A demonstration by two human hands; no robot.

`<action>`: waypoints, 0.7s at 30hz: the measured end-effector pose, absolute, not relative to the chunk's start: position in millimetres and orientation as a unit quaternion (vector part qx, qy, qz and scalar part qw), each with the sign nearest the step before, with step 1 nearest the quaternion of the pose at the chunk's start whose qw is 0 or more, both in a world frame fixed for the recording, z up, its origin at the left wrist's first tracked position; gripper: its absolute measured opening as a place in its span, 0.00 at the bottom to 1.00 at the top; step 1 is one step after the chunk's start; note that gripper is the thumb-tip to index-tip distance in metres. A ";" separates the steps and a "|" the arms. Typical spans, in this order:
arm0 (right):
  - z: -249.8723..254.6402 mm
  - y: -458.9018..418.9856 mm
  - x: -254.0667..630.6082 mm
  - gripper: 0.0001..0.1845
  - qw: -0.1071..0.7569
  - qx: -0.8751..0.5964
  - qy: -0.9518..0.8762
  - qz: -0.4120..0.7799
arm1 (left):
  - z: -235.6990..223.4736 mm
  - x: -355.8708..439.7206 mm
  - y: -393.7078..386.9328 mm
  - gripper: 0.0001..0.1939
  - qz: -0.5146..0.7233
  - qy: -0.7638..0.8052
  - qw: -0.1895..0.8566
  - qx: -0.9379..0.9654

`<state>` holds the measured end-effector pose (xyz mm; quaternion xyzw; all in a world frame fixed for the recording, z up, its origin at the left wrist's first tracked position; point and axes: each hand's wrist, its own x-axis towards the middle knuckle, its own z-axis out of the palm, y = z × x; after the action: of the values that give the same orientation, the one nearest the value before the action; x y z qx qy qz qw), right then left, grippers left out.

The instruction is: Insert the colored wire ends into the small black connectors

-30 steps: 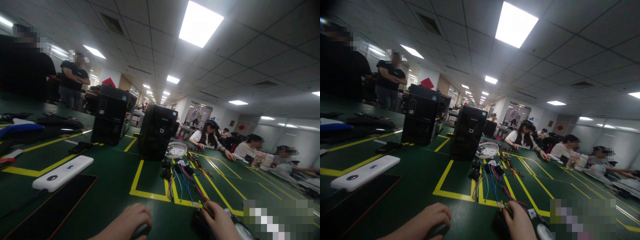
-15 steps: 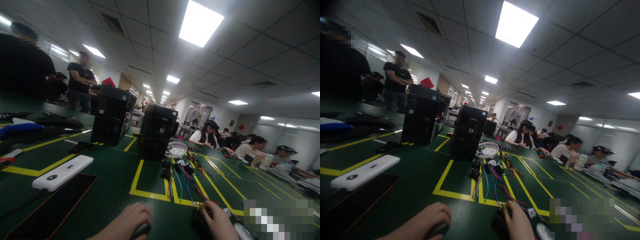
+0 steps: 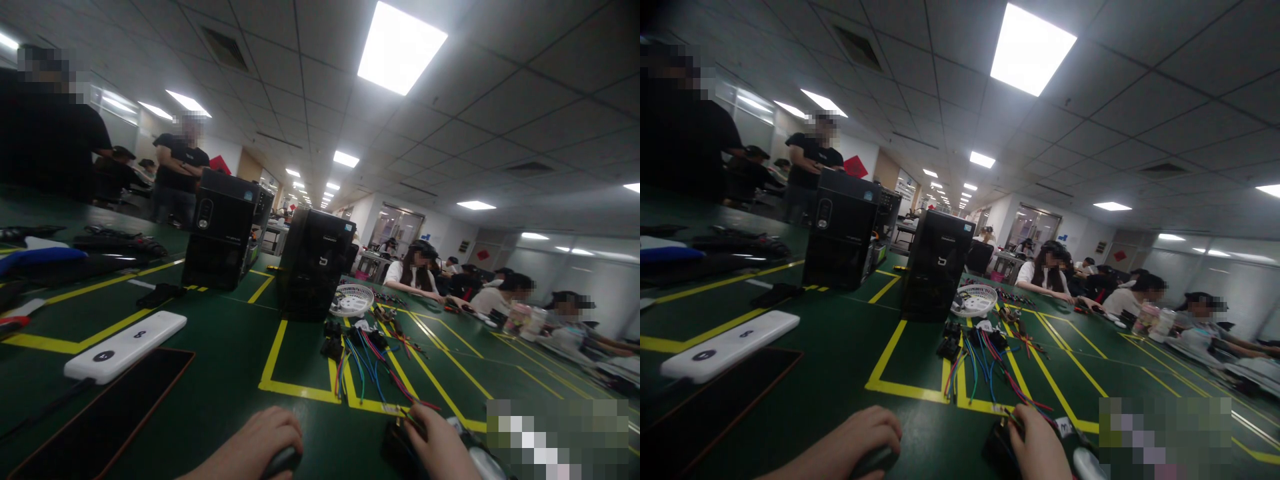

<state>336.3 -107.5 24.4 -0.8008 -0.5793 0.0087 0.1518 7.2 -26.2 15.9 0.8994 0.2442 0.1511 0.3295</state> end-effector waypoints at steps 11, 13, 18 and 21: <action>25.6 -108.3 328.6 0.08 0.143 -0.798 -0.585 -0.028 | 13.9 8.1 -25.3 0.16 0.156 0.245 0.330 0.898; 27.8 -108.8 327.4 0.08 0.124 -0.797 -0.590 -0.031 | 13.1 7.9 -25.2 0.16 0.161 0.245 0.330 0.898; 38.4 -109.6 318.0 0.11 0.070 -0.791 -0.606 -0.040 | 11.3 7.0 -23.8 0.17 0.166 0.238 0.336 0.896; 45.2 -110.4 308.1 0.14 0.046 -0.792 -0.607 -0.041 | 9.6 7.8 -21.9 0.16 0.170 0.239 0.336 0.895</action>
<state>308.1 -110.4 45.2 -0.7923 -0.6070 -0.0405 0.0464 7.8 -21.9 9.6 0.8951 0.2390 0.1701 0.3358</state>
